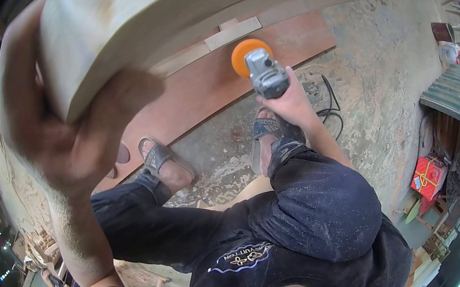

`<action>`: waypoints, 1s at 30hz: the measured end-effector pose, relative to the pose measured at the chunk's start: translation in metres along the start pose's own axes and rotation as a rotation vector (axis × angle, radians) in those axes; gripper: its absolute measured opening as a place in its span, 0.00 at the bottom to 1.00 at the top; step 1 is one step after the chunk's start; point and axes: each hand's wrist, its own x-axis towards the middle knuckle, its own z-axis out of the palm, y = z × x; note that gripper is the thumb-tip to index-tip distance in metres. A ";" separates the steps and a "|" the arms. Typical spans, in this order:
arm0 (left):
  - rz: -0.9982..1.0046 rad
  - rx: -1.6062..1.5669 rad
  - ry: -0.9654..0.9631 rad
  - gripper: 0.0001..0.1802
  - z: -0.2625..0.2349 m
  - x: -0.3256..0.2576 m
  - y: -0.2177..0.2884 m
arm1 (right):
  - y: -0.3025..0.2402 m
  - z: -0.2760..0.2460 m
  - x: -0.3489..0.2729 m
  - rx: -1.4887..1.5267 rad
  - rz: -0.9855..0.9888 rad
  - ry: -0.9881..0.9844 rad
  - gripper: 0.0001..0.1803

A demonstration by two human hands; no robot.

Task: Sanding a wooden chair frame using an angle grinder equipped with a sanding disc.

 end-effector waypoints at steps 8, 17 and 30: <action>0.031 0.117 0.043 0.37 0.010 0.019 0.028 | -0.008 0.018 0.069 -0.059 -0.088 -0.004 0.44; 0.127 0.056 0.149 0.38 0.017 0.017 0.019 | -0.018 0.028 0.097 -0.025 -0.068 -0.143 0.43; -0.016 0.165 -0.009 0.38 0.007 0.020 0.031 | -0.005 0.023 0.107 0.046 -0.029 -0.042 0.43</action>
